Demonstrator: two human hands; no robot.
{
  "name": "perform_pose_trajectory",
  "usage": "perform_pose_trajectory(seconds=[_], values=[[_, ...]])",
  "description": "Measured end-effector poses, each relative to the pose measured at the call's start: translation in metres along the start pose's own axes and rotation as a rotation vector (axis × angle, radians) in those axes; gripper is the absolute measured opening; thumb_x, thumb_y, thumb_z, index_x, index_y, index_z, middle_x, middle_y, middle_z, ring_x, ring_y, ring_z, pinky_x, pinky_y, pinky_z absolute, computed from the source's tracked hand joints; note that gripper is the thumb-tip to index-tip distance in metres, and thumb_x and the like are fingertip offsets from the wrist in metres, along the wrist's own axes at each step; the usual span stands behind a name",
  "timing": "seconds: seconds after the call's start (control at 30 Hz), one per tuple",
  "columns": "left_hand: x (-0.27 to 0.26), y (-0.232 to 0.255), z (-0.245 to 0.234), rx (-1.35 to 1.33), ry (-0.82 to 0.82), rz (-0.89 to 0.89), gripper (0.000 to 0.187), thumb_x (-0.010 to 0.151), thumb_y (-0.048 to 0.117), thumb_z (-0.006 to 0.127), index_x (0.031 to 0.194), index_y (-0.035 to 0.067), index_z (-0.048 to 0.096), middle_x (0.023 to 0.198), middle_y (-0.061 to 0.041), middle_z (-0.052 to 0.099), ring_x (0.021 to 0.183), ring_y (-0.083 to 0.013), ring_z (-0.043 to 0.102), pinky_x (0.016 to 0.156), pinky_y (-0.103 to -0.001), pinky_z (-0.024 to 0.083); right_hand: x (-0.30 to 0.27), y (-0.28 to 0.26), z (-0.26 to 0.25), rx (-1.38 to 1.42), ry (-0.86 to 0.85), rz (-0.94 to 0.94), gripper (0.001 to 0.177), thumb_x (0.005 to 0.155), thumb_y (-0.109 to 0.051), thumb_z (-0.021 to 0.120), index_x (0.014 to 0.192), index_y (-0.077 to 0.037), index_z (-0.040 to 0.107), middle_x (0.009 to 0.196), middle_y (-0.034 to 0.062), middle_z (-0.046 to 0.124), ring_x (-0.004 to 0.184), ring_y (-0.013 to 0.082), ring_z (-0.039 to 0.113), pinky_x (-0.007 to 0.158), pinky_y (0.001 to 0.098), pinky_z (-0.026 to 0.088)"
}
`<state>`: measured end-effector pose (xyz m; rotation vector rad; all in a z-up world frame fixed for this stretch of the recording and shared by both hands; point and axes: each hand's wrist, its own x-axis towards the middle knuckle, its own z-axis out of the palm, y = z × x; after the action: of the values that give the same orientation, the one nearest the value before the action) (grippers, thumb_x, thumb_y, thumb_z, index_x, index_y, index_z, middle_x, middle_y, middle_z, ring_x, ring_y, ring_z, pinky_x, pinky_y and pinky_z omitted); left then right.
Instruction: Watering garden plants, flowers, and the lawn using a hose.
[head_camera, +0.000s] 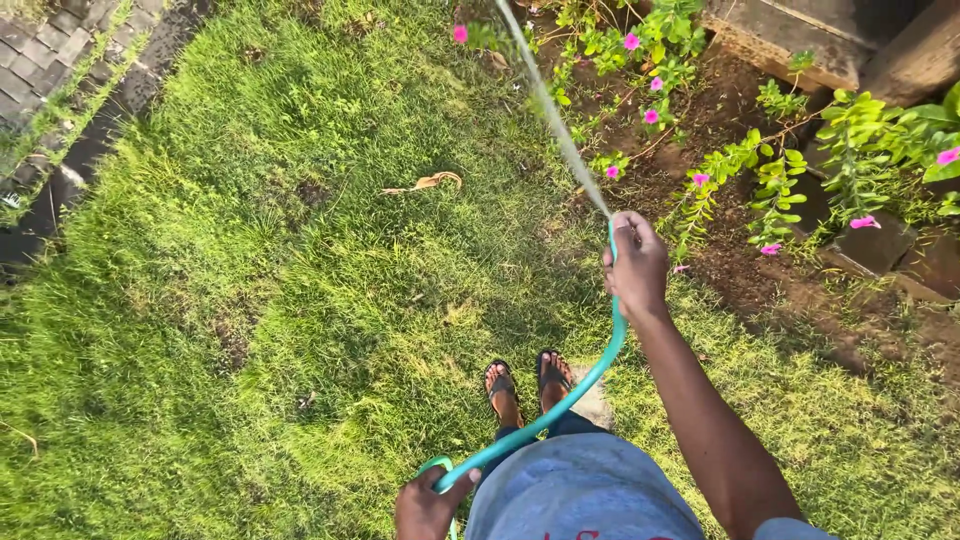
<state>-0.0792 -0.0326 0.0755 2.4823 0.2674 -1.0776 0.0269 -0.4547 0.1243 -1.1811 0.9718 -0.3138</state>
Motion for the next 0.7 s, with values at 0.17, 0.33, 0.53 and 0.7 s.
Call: perform_pose_trajectory(seconds=[0.17, 0.33, 0.53, 0.7], values=[[-0.001, 0.002, 0.002, 0.046, 0.002, 0.026, 0.061, 0.069, 0.065, 0.085, 0.061, 0.008, 0.065, 0.048, -0.005, 0.053, 0.047, -0.0192, 0.053, 0.055, -0.039, 0.047, 0.005, -0.003, 0.004, 0.009, -0.055, -0.09, 0.022, 0.107, -0.032, 0.053, 0.117, -0.013, 0.057, 0.063, -0.0013, 0.052, 0.04, 0.0055, 0.04, 0.032, 0.0231, 0.03], [0.003, -0.004, 0.007, 0.048, 0.019, 0.005, 0.059, 0.067, 0.065, 0.086, 0.061, 0.01, 0.066, 0.048, -0.004, 0.054, 0.047, -0.0184, 0.054, 0.056, -0.039, 0.047, 0.002, -0.009, 0.013, -0.055, -0.081, -0.108, 0.023, 0.107, -0.032, 0.055, 0.12, -0.013, 0.058, 0.064, -0.0021, 0.052, 0.042, 0.0054, 0.041, 0.033, 0.0224, 0.033], [0.004, -0.01, 0.009, 0.056, 0.0, -0.011, 0.054, 0.067, 0.065, 0.087, 0.065, 0.014, 0.071, 0.049, -0.001, 0.057, 0.045, -0.0167, 0.054, 0.053, -0.037, 0.048, 0.001, -0.009, 0.02, -0.097, -0.067, -0.111, 0.023, 0.106, -0.031, 0.053, 0.12, -0.013, 0.059, 0.063, -0.0024, 0.055, 0.042, 0.0051, 0.044, 0.033, 0.0222, 0.033], [0.004, -0.009, 0.008, 0.04, 0.001, -0.016, 0.057, 0.066, 0.066, 0.088, 0.065, 0.012, 0.071, 0.051, -0.003, 0.058, 0.048, -0.0168, 0.057, 0.056, -0.037, 0.049, 0.004, -0.009, 0.021, -0.13, -0.023, -0.12, 0.022, 0.108, -0.032, 0.051, 0.117, -0.014, 0.06, 0.063, -0.0025, 0.054, 0.041, 0.0051, 0.043, 0.032, 0.0232, 0.033]])
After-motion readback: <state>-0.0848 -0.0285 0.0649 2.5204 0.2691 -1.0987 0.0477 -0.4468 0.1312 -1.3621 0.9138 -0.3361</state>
